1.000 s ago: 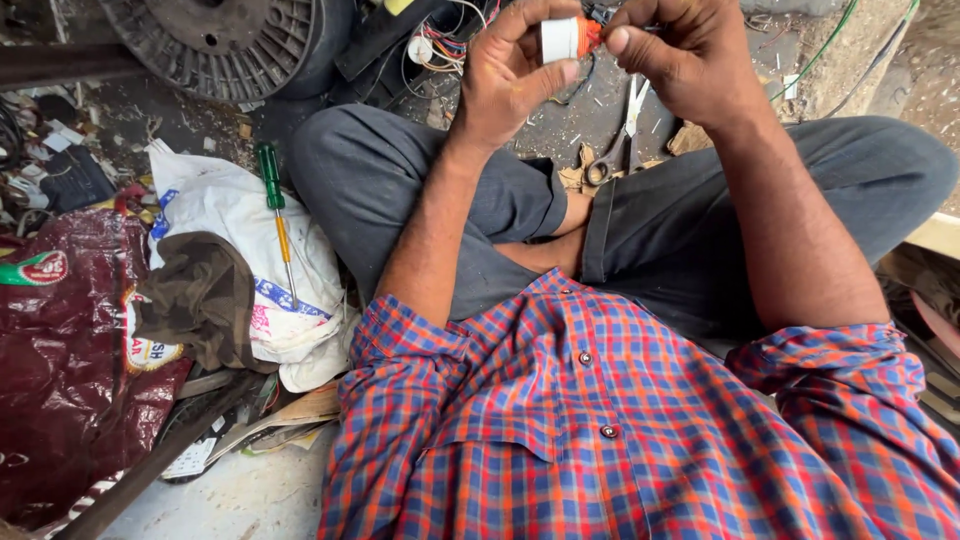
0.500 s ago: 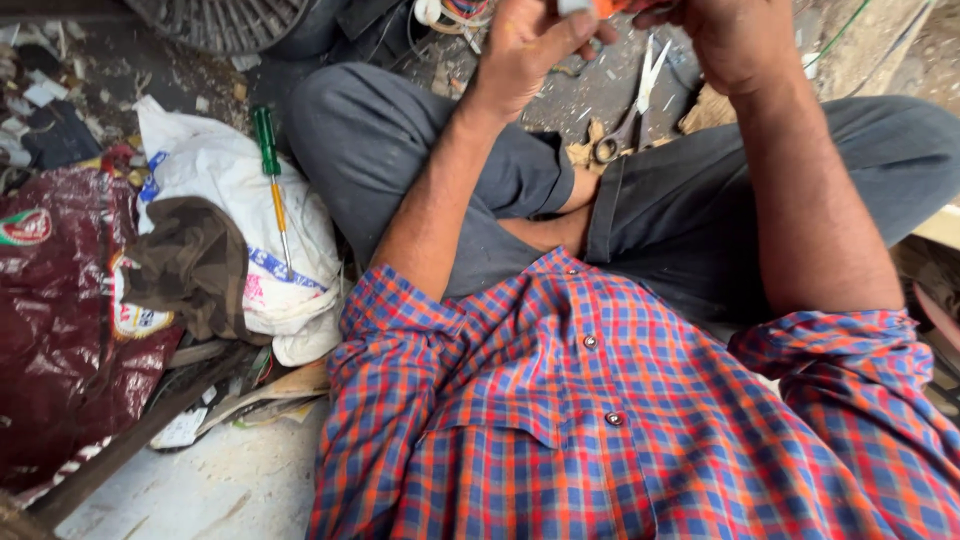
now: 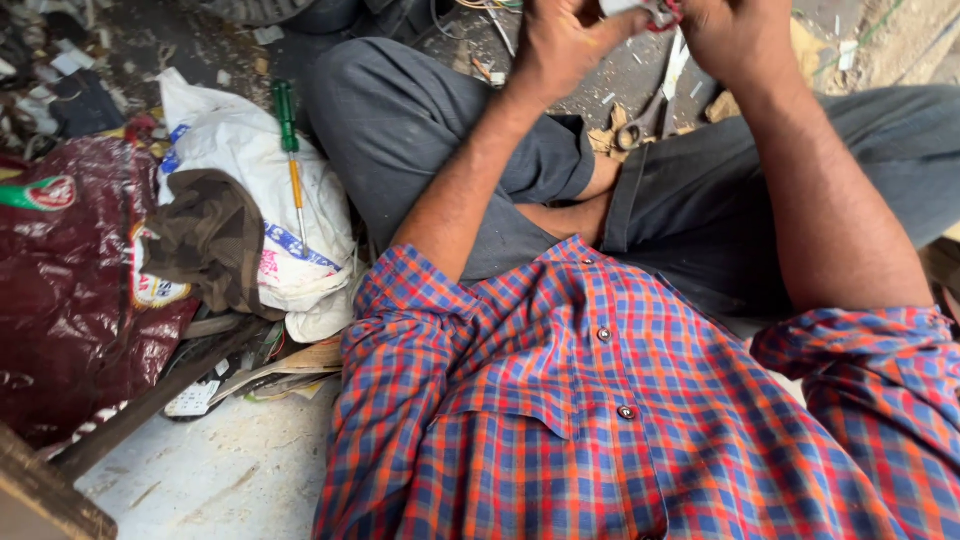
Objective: The person sits on the floor and uses pliers to strip the insulation from the ends of several wires. They then twist the exposed strands and connect them to a small orange electrical component, likely a capacitor, before wrapping the connection with electrical tape.
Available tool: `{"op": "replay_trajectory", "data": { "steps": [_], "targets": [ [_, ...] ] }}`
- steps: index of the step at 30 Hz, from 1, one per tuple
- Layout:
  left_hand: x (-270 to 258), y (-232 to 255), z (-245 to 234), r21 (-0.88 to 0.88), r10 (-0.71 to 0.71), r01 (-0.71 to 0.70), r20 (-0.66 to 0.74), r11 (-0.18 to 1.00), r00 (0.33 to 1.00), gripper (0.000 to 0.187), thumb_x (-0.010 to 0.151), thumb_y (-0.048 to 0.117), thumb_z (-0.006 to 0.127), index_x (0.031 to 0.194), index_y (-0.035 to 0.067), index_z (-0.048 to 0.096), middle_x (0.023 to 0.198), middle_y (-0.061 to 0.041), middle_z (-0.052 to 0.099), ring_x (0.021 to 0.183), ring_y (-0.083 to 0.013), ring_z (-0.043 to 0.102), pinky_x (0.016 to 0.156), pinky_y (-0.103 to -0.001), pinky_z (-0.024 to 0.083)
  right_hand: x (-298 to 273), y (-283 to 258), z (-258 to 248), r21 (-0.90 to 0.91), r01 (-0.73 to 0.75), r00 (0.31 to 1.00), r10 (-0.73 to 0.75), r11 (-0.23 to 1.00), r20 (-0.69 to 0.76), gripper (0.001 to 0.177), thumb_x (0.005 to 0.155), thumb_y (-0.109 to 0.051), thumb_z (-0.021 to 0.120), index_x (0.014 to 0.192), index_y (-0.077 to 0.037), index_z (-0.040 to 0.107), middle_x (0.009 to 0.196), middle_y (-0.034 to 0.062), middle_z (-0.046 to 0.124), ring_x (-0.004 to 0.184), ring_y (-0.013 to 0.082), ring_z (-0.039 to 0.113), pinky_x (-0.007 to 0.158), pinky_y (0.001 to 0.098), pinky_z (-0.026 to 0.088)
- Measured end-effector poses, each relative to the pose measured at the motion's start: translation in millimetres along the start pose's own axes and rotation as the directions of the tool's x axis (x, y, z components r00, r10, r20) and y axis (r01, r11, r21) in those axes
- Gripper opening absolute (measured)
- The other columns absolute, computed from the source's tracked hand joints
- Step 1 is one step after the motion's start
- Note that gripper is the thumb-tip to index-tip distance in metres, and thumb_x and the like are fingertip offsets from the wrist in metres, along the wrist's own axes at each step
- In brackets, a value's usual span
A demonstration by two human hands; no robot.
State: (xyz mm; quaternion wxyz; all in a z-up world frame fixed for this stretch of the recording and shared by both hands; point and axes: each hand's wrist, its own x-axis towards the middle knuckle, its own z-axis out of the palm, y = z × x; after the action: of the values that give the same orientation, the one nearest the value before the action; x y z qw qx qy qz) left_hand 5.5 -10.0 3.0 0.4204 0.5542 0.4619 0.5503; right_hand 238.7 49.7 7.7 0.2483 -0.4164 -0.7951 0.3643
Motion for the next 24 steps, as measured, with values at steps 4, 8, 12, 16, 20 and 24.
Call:
{"op": "replay_trajectory", "data": {
  "steps": [4, 8, 12, 16, 20, 24],
  "targets": [
    [-0.9, -8.4, 2.1, 0.119, 0.032, -0.023, -0.073, 0.993, 0.997, 0.044, 0.085, 0.02, 0.094, 0.119, 0.007, 0.069, 0.107, -0.005, 0.079, 0.1, -0.0157, 0.079, 0.09, -0.031, 0.064, 13.6, -15.7, 14.4, 0.677, -0.114, 0.989, 0.146, 0.727, 0.01, 0.023, 0.12, -0.017, 0.068, 0.112, 0.005, 0.071, 0.102, 0.0035, 0.074, 0.089, 0.0112, 0.066, 0.079, 0.0245, 0.052],
    [0.1, -4.5, 3.3, 0.309, 0.106, -0.061, -0.13, 0.949, 0.986, 0.061, 0.074, 0.016, 0.09, 0.128, 0.007, 0.062, 0.127, -0.013, 0.068, 0.122, -0.0284, 0.067, 0.104, -0.039, 0.056, 22.1, -49.6, 12.0, 0.548, -0.301, 0.953, 0.23, 0.781, 0.196, 0.038, 0.11, -0.028, 0.066, 0.136, 0.0, 0.065, 0.115, 0.0034, 0.07, 0.098, 0.0104, 0.062, 0.082, 0.0248, 0.052],
    [-1.9, 7.4, 1.0, 0.411, 0.1, -0.045, -0.111, 0.911, 0.989, 0.051, 0.078, 0.012, 0.086, 0.125, 0.012, 0.065, 0.126, -0.011, 0.067, 0.119, -0.0303, 0.07, 0.103, -0.038, 0.058, 21.1, -66.2, 20.2, 0.577, -0.379, 0.925, 0.277, 0.724, 0.259, 0.044, 0.11, -0.03, 0.058, 0.143, -0.001, 0.055, 0.121, 0.0053, 0.067, 0.1, 0.0109, 0.062, 0.085, 0.0257, 0.052],
    [1.4, 37.8, -3.5, 0.399, 0.123, -0.098, -0.038, 0.912, 0.992, 0.056, 0.074, 0.014, 0.087, 0.124, 0.006, 0.064, 0.131, -0.017, 0.059, 0.114, -0.0323, 0.067, 0.095, -0.038, 0.058, 23.3, -60.7, 23.4, 0.676, -0.382, 0.924, 0.287, 0.63, 0.254, 0.042, 0.115, -0.03, 0.055, 0.145, 0.0, 0.055, 0.113, 0.0055, 0.06, 0.094, 0.0116, 0.058, 0.08, 0.027, 0.05],
    [18.9, 85.1, -25.6, 0.443, 0.3, -0.238, -0.073, 0.864, 0.951, 0.053, 0.081, 0.017, 0.087, 0.128, 0.008, 0.064, 0.126, -0.013, 0.064, 0.118, -0.0305, 0.067, 0.101, -0.04, 0.057, 38.1, -50.2, 4.3, 0.784, -0.348, 0.928, 0.31, 0.514, 0.209, 0.035, 0.11, -0.031, 0.047, 0.13, -0.003, 0.052, 0.11, 0.0087, 0.063, 0.088, 0.0191, 0.073, 0.079, 0.035, 0.063],
    [35.8, 127.4, -84.0, 0.623, 0.42, -0.232, -0.172, 0.747, 0.891, 0.049, 0.084, 0.016, 0.085, 0.128, 0.007, 0.064, 0.123, -0.012, 0.064, 0.113, -0.0285, 0.067, 0.097, -0.038, 0.057, 33.5, -56.8, -10.9, 0.567, -0.339, 0.938, 0.316, 0.751, 0.141, 0.035, 0.117, -0.03, 0.042, 0.127, 0.001, 0.054, 0.097, 0.0157, 0.065, 0.079, 0.0246, 0.068, 0.072, 0.0407, 0.058]
  ]
}}
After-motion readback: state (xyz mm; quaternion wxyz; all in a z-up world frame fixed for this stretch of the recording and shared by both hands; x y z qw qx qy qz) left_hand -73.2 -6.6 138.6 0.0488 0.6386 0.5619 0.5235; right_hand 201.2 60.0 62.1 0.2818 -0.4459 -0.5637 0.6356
